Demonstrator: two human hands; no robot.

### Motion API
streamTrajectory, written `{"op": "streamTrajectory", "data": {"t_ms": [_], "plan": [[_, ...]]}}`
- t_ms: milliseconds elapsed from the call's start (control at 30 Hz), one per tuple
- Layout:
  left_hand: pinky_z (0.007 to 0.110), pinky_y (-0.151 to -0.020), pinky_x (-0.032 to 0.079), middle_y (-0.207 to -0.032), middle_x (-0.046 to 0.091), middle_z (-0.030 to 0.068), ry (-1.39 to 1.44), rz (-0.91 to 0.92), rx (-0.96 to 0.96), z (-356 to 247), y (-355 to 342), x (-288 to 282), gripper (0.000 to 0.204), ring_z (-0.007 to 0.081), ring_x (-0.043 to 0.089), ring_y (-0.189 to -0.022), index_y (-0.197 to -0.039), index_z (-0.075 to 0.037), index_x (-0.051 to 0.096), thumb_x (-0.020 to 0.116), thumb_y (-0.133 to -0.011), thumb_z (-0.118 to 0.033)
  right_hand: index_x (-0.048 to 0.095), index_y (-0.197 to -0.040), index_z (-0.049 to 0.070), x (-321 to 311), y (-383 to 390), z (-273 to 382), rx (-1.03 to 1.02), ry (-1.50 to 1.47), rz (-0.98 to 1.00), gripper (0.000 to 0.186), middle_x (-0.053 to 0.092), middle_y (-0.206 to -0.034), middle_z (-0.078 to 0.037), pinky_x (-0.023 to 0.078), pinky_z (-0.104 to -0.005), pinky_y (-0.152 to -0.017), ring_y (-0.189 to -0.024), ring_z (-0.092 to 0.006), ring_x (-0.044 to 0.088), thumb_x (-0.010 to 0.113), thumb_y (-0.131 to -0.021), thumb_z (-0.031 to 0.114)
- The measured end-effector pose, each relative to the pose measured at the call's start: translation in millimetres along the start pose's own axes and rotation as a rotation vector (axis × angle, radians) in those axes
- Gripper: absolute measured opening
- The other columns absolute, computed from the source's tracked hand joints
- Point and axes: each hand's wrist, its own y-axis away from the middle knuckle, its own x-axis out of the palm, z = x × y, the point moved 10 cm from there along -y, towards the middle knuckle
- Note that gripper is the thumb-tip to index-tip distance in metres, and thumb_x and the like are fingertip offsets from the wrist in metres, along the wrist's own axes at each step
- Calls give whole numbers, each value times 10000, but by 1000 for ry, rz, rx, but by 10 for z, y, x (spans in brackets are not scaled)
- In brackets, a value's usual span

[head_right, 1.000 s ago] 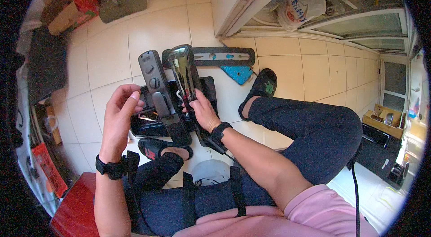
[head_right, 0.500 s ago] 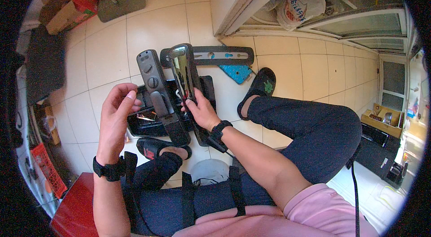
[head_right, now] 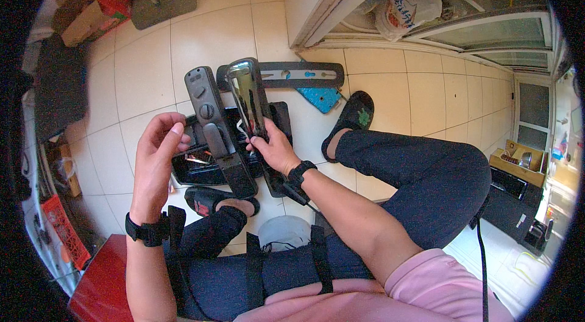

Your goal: The person disassembles an electronic door lock, removes the battery cover, and manipulates internal wiring and circuit boards. They then reassemble the lock by aligning and snapping the housing halves together.

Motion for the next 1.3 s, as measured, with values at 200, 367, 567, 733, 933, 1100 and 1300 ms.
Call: {"op": "streamTrajectory", "data": {"t_ms": [200,367,567,733,933,1100,1300], "plan": [[289,-884,512,-1098,658,67,3,2,-1,-14,2,4,306,140,618,-973,-1228,-17,615,626,-1017,-238,419,-1412,18,56,-17,43,-99,144,47,448,622,-1115,-101,542,-338,-918,-979,-186,658,557,-987,10],[287,-880,512,-1085,655,61,11,3,-10,-21,9,6,301,137,616,-963,-1226,-15,615,627,-1016,-230,430,-1408,21,45,-14,5,-30,67,74,400,619,-1115,-99,541,-337,-914,-982,-180,658,542,-1028,78],[264,-853,477,-1065,636,30,22,-2,-7,-39,16,22,262,111,584,-921,-1196,-29,636,605,-1018,-219,448,-1380,15,31,-23,29,-25,89,64,342,625,-1081,-97,545,-337,-903,-963,-182,667,511,-1059,114],[263,-857,476,-1067,636,33,3,-24,-12,-37,29,12,266,111,581,-922,-1200,-29,635,607,-1017,-220,455,-1362,4,40,-21,57,-49,22,64,333,635,-1091,-104,550,-340,-900,-959,-188,672,519,-1051,105],[270,-867,485,-1066,642,40,11,-7,-3,-30,20,15,278,119,589,-936,-1207,-26,628,612,-1018,-229,468,-1347,2,-44,-30,34,21,-27,45,337,653,-1066,-119,553,-345,-897,-952,-209,682,502,-1020,73],[280,-871,506,-1059,654,51,15,11,13,-25,8,11,293,128,606,-956,-1214,-19,618,628,-1015,-233,481,-1314,8,-74,-39,21,55,-107,42,302,657,-1043,-125,553,-347,-888,-937,-216,685,443,-1040,129],[278,-864,506,-1046,655,50,18,8,25,-37,14,15,292,126,609,-940,-1212,-16,617,629,-1015,-230,499,-1271,24,-82,-34,9,70,-190,45,313,665,-1024,-134,547,-355,-872,-916,-222,688,377,-1071,232]]}}
